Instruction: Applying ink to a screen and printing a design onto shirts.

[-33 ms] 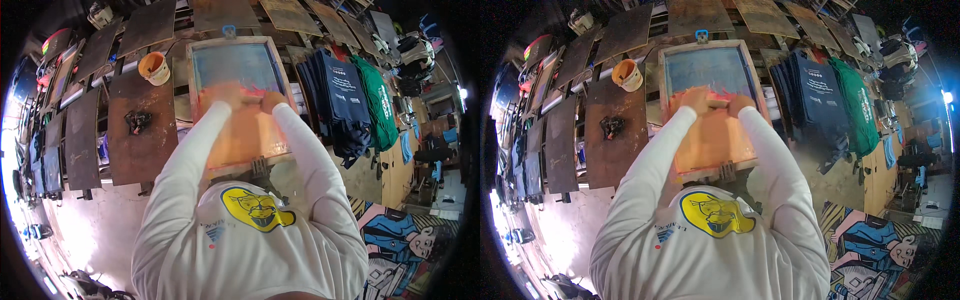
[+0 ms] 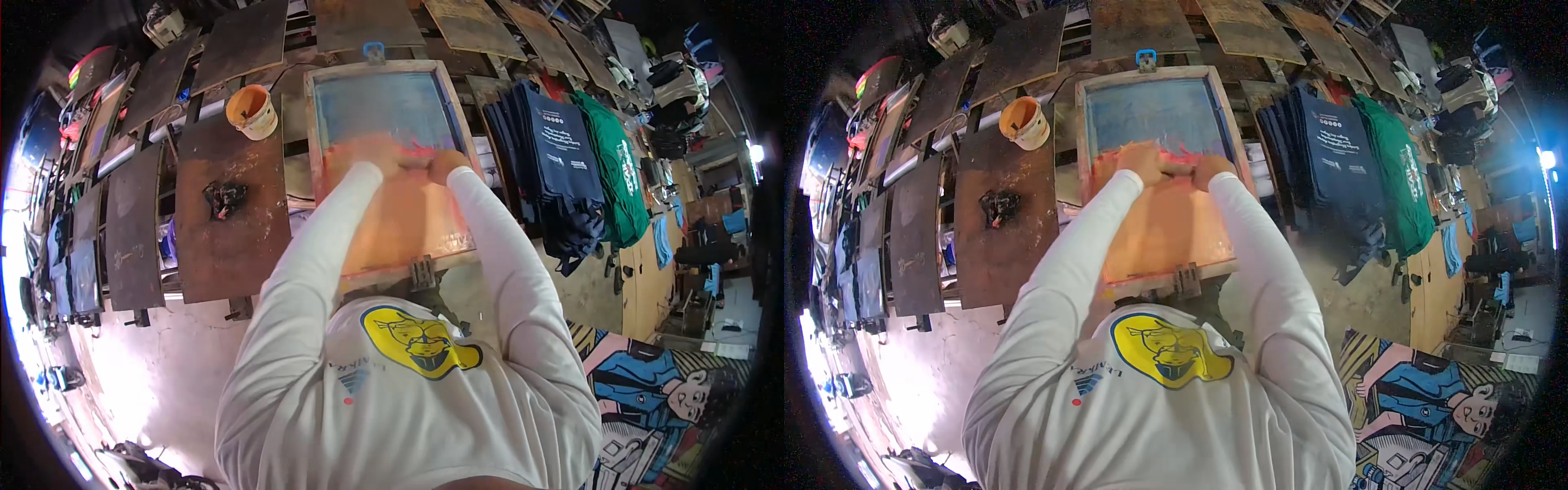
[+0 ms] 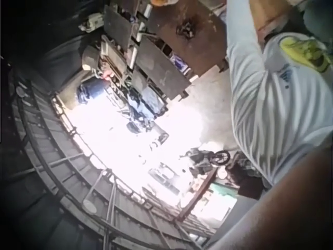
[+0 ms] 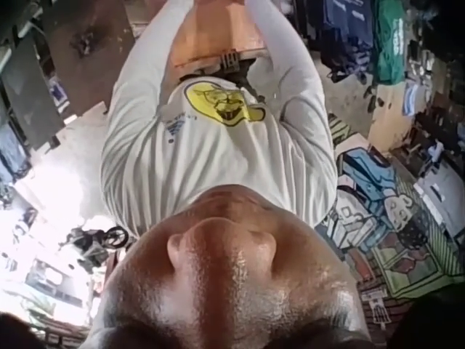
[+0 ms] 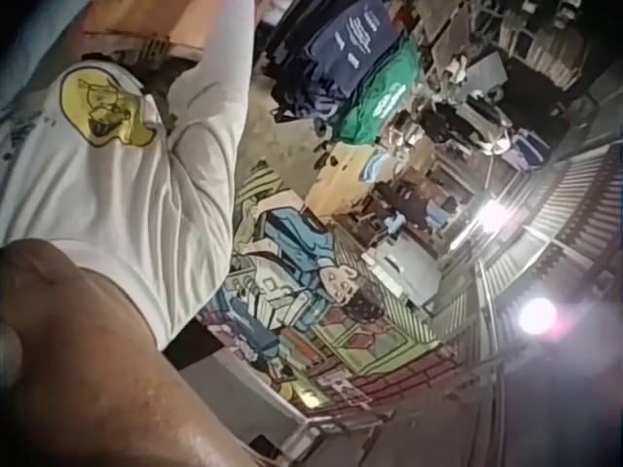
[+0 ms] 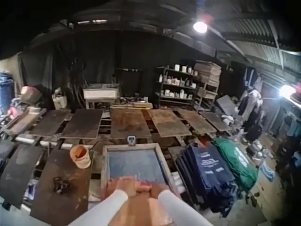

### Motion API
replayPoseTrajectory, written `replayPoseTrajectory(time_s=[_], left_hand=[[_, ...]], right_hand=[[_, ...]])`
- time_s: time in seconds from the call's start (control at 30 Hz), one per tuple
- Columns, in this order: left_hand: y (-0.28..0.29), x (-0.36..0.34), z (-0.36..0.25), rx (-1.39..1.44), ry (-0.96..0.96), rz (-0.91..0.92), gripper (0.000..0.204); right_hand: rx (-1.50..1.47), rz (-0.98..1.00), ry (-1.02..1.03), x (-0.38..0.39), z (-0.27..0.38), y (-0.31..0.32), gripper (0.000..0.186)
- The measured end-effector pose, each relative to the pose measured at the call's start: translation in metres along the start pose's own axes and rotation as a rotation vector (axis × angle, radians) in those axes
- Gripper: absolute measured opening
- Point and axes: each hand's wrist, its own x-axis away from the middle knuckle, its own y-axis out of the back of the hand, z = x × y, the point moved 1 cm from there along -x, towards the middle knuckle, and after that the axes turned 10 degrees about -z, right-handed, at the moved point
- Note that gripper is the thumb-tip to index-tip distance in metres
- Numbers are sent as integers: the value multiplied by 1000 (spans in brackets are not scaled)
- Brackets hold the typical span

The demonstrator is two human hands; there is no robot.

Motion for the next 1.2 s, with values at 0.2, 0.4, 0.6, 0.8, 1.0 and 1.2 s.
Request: replayPoseTrajectory(time_s=[0.2, 0.4, 0.6, 0.8, 1.0, 1.2], left_hand=[[-16, 22, -12, 77, -5, 101, 29], [8, 107, -14, 92, 17, 276, 46], [42, 122, -17, 111, 68, 316, 39], [24, 17, -42, 62, -399, 237, 51], [-15, -50, -97, 14, -577, 467, 49], [-20, -26, -72, 115, -518, 386, 43]], right_hand=[[-162, 38, -151, 48, 5, -8, 35], [-267, 76, -94, 133, 67, -6, 31], [-398, -35, -115, 147, 83, -18, 30], [-521, -111, -269, 118, 21, -59, 49], [-416, -8, -364, 126, -19, -55, 52], [-504, 57, -357, 136, 17, -37, 37]])
